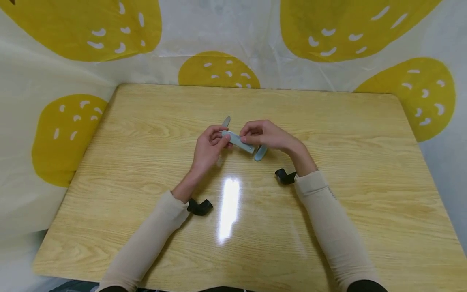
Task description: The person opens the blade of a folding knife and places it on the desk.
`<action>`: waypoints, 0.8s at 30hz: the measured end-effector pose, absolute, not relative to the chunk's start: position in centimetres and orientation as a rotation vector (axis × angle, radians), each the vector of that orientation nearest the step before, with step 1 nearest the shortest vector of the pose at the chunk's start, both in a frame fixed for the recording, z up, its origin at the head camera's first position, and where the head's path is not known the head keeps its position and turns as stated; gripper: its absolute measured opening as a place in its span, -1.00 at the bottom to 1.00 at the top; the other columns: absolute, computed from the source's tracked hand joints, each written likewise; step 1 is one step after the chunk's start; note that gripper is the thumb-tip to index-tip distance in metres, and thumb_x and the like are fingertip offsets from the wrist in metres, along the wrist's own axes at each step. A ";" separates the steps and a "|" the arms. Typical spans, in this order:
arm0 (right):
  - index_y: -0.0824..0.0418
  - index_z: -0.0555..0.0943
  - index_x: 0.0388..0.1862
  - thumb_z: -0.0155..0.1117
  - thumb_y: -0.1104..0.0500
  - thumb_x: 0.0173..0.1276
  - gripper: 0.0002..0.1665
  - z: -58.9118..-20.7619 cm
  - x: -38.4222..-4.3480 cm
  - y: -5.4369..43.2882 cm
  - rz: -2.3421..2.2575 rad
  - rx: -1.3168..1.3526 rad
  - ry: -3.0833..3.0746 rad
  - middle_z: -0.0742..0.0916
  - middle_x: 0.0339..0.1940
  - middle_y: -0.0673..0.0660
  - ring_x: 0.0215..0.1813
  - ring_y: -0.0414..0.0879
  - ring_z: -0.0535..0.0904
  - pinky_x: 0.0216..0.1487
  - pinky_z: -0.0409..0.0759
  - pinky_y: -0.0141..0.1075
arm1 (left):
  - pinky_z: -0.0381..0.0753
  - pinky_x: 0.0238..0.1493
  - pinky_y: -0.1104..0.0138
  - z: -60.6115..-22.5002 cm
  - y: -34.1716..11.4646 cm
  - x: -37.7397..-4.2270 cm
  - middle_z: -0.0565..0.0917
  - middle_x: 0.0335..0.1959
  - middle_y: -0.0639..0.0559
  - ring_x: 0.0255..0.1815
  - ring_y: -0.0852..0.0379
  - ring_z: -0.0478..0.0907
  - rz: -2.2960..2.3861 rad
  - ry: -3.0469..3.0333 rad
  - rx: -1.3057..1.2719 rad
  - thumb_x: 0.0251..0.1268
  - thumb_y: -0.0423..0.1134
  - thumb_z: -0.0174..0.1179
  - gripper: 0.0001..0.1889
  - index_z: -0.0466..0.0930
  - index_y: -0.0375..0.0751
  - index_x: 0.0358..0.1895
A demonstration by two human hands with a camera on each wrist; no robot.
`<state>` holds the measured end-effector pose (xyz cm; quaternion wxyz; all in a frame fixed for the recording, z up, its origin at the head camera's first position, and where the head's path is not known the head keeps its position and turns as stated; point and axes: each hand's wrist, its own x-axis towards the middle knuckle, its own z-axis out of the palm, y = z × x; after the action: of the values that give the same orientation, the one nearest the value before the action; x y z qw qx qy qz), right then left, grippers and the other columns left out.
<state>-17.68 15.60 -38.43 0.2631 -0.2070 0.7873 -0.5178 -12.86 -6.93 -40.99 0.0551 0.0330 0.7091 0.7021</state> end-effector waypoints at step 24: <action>0.28 0.69 -0.06 0.20 0.14 0.61 -0.77 -37.9 -17.4 14.9 -1.441 -0.519 2.255 0.75 -0.29 0.14 -0.20 0.20 0.65 -0.14 0.63 -0.08 | 0.73 0.07 -0.11 -40.5 -6.6 -12.5 0.67 -0.20 -0.06 -0.21 -0.13 0.72 2.189 2.119 0.135 0.53 -0.38 0.21 -0.73 0.60 -0.38 0.19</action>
<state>-17.37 14.95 -37.88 0.2064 -0.1863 0.8094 -0.5172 -12.48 -6.63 -40.47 0.0461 0.0442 0.6941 0.7171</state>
